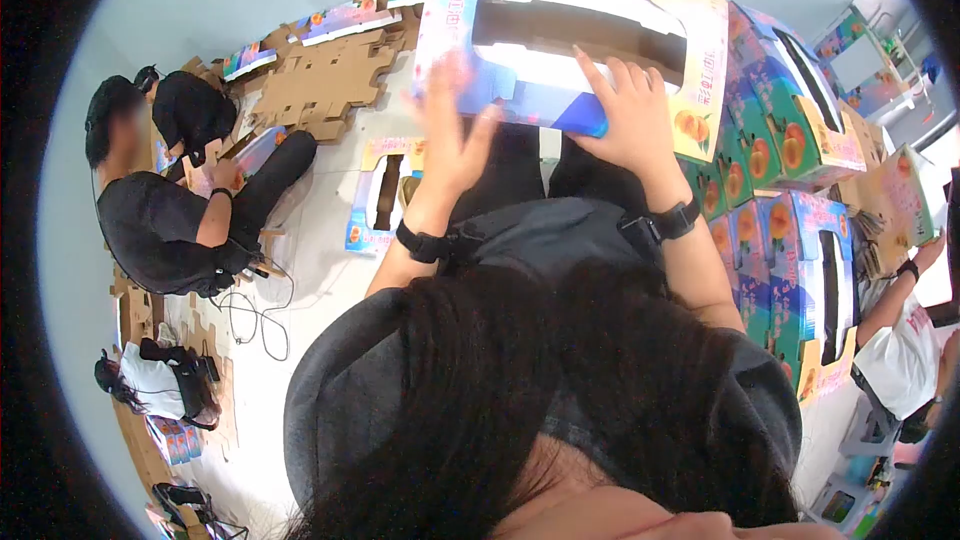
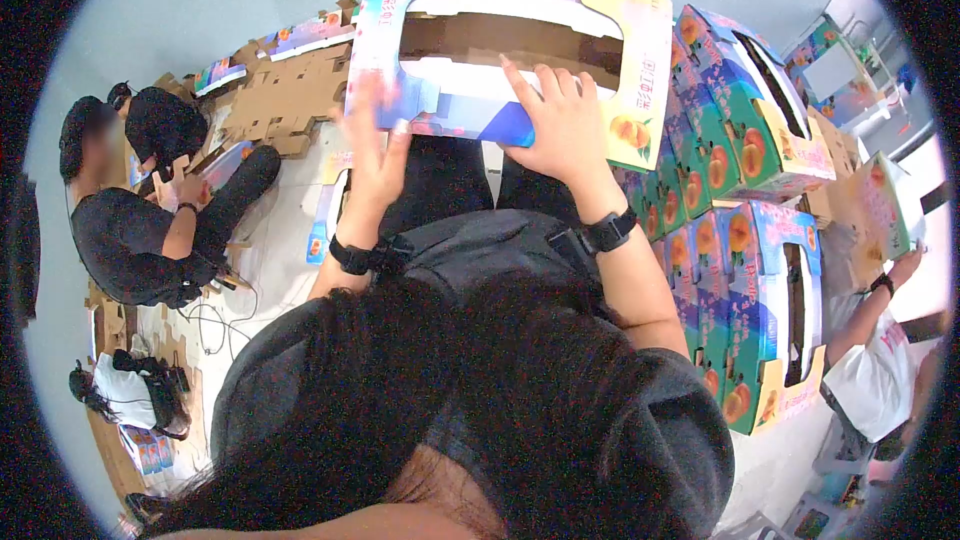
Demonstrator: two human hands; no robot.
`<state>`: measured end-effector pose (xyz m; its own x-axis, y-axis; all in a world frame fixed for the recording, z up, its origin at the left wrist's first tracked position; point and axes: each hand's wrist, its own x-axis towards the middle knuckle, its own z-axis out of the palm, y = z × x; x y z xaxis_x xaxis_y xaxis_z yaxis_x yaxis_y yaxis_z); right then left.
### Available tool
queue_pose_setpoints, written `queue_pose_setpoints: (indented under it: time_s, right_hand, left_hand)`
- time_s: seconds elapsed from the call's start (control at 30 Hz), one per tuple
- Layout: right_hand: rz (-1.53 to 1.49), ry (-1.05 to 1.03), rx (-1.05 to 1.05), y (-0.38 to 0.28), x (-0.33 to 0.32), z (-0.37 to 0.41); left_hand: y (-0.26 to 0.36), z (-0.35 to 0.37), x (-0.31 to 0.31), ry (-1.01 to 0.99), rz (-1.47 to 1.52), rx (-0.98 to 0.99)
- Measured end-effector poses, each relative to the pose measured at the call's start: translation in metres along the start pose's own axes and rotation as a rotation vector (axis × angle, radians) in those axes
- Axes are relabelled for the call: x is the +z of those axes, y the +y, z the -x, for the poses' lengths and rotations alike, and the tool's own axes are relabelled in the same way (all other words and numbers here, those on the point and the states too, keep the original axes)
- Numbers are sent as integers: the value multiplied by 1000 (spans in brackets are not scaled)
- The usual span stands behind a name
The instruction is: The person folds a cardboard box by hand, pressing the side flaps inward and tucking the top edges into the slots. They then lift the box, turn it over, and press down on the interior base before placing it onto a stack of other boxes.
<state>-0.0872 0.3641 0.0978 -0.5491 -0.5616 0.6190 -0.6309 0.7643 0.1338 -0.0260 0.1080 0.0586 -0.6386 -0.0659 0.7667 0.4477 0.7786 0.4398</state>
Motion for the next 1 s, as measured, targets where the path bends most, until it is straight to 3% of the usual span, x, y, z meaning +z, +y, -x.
queue_pose_setpoints:
  time_s: [0.07,0.2,0.3,0.43,0.77,1.0]
  right_hand:
    - [5,5,3,-3,-2,3]
    - [3,22,19,-6,-3,10]
    - [-2,62,16,-8,-2,15]
    - [17,98,17,-11,0,24]
    - [58,178,12,-19,8,48]
    - [90,239,14,-22,17,58]
  left_hand:
    - [-11,11,-8,276,-178,-60]
    - [-43,20,-13,337,-94,-223]
    - [-82,37,1,283,671,-555]
    - [-85,51,-3,-24,843,-945]
    - [-107,80,23,87,1228,-803]
    - [-69,71,7,-214,849,-758]
